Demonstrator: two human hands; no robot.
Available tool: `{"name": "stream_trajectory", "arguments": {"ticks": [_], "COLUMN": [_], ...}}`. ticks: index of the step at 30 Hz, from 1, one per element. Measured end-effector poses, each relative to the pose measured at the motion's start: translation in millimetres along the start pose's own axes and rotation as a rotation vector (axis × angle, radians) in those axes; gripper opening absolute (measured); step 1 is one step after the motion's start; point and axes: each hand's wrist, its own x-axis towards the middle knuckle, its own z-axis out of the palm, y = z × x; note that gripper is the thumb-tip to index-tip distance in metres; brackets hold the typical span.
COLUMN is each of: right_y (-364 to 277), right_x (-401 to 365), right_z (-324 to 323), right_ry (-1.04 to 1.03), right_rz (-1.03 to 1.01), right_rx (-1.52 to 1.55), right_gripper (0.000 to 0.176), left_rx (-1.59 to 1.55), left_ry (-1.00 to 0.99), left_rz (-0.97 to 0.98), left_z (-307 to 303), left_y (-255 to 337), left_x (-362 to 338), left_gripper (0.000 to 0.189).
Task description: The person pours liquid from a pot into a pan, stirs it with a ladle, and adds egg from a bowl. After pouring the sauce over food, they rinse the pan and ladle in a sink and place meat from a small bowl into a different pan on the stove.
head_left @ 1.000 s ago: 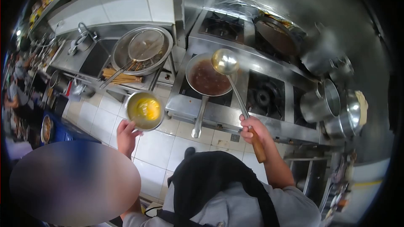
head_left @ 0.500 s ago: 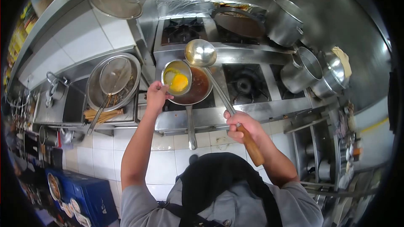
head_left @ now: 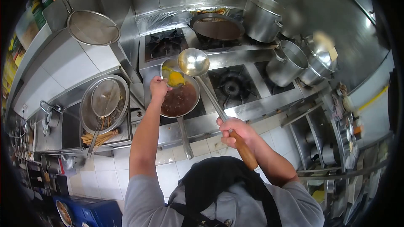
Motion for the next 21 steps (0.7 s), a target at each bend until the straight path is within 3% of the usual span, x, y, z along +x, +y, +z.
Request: {"name": "stream_trajectory", "arguments": {"ticks": [8, 21], "right_y": [-2.9, -8.7], "right_x": [2.1, 7.1], "right_z": [-9.0, -10.8], "right_ry": [-0.040, -0.104], "right_rz": [-0.003, 0.080], "right_rx": [-0.061, -0.064], "right_gripper": [0.021, 0.016], "left_rx": [0.194, 0.466], "left_ry": [0.129, 0.122], "left_rz": [0.113, 0.178], "left_z": [-41.0, -99.6], "left_y": [-0.2, 12.0], "left_x": [39.3, -49.3], "left_gripper": [0.025, 0.025]}}
